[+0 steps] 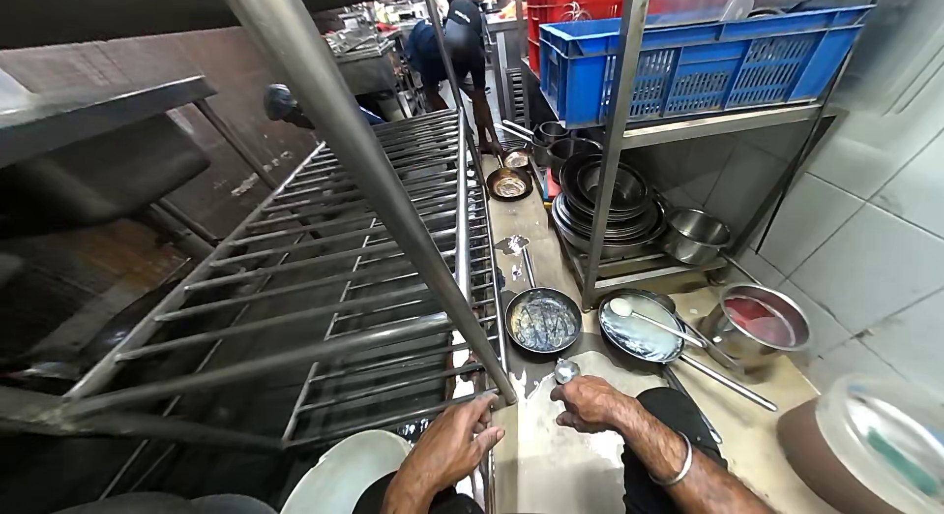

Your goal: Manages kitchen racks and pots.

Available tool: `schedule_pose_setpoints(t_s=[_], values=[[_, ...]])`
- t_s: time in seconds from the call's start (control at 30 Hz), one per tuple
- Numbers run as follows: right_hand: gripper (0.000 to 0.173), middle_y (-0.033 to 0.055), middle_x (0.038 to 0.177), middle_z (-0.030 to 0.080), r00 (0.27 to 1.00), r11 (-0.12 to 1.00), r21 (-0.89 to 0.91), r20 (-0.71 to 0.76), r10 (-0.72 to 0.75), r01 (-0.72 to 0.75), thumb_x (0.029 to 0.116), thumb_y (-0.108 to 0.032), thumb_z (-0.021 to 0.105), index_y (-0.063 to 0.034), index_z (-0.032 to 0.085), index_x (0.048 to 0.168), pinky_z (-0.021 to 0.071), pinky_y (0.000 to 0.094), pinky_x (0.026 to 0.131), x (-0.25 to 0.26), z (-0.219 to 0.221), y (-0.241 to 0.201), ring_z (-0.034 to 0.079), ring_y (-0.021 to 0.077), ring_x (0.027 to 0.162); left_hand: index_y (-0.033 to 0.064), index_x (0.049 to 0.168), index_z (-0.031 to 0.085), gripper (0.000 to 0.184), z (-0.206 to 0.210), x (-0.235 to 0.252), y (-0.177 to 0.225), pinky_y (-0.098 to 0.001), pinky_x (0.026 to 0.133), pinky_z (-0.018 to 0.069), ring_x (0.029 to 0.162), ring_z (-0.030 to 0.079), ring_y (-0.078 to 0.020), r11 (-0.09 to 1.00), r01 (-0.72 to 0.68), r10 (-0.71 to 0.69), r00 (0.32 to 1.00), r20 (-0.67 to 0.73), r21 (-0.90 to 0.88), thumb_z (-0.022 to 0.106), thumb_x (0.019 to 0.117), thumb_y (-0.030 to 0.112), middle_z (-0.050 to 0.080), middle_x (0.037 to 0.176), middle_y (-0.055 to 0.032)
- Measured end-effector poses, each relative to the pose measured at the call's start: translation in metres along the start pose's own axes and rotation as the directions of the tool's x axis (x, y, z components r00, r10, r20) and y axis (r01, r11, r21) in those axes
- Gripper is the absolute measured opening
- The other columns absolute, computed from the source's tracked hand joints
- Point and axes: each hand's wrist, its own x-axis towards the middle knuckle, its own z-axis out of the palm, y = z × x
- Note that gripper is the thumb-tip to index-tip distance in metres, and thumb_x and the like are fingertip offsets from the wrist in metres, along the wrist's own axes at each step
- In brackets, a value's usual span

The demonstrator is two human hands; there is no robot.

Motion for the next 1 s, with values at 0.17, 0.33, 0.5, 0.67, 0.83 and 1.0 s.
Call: schedule_pose_setpoints(t_s=[0.17,0.33,0.5,0.67,0.83,1.0], values=[[0.042,0.0223,0.114,0.071,1.000,1.000,0.012,-0.012,0.000,0.001,0.1020,-0.039,0.062,-0.0101,0.066,0.133,0.0508,0.0673,0.093,0.0006,0.0010,0.0014,0.067,0.0433,0.110,0.0126,0.150,0.052,0.056,-0.0002,0.0001,0.0008,-0.0450,0.103,0.0548,0.109,0.071,-0.0227,1.000,-0.009,0.009,1.000,-0.006,-0.005,0.059,0.1031,0.042,0.072,0.124,-0.0098],[0.042,0.0220,0.113,0.071,1.000,1.000,0.016,-0.015,0.003,-0.003,0.1017,-0.040,0.062,-0.0108,0.066,0.133,0.0509,0.0675,0.093,0.0005,0.0009,0.0010,0.067,0.0433,0.110,0.0136,0.151,0.052,0.058,-0.0007,-0.0004,0.0010,-0.0442,0.103,0.0548,0.110,0.071,-0.0216,1.000,-0.011,0.011,1.000,-0.002,0.004,0.059,0.1028,0.044,0.071,0.124,-0.0088],[0.043,0.0217,0.114,0.071,1.000,1.000,0.010,-0.010,0.003,-0.003,0.1018,-0.040,0.062,-0.0104,0.065,0.133,0.0508,0.0672,0.093,0.0009,0.0004,0.0005,0.068,0.0427,0.110,0.0134,0.151,0.051,0.057,0.0001,0.0001,0.0000,-0.0439,0.102,0.0553,0.108,0.071,-0.0213,1.000,-0.014,0.014,1.000,-0.005,0.002,0.059,0.1030,0.044,0.072,0.123,-0.0086],[0.042,0.0221,0.114,0.071,1.000,1.000,0.015,-0.012,-0.008,0.008,0.1023,-0.038,0.062,-0.0096,0.065,0.133,0.0508,0.0662,0.094,0.0000,-0.0007,0.0011,0.067,0.0428,0.110,0.0143,0.151,0.052,0.057,0.0005,-0.0001,-0.0007,-0.0437,0.102,0.0552,0.109,0.071,-0.0210,1.000,-0.005,0.005,1.000,0.003,-0.001,0.059,0.1029,0.044,0.072,0.124,-0.0079],[0.043,0.0219,0.114,0.071,1.000,1.000,0.013,-0.009,0.000,0.000,0.1023,-0.039,0.062,-0.0100,0.065,0.134,0.0506,0.0662,0.094,-0.0010,-0.0010,0.0017,0.067,0.0427,0.111,0.0144,0.151,0.052,0.057,0.0006,0.0001,-0.0007,-0.0429,0.102,0.0553,0.108,0.071,-0.0205,1.000,-0.010,0.010,1.000,-0.001,-0.001,0.059,0.1027,0.043,0.072,0.123,-0.0079],[0.043,0.0215,0.114,0.071,1.000,1.000,0.019,-0.007,-0.013,0.013,0.1029,-0.038,0.061,-0.0104,0.064,0.135,0.0506,0.0658,0.094,-0.0015,-0.0013,0.0022,0.068,0.0423,0.110,0.0144,0.151,0.052,0.057,0.0003,0.0003,-0.0006,-0.0426,0.102,0.0554,0.108,0.071,-0.0206,1.000,-0.005,0.005,1.000,0.009,-0.011,0.059,0.1029,0.043,0.072,0.123,-0.0083]])
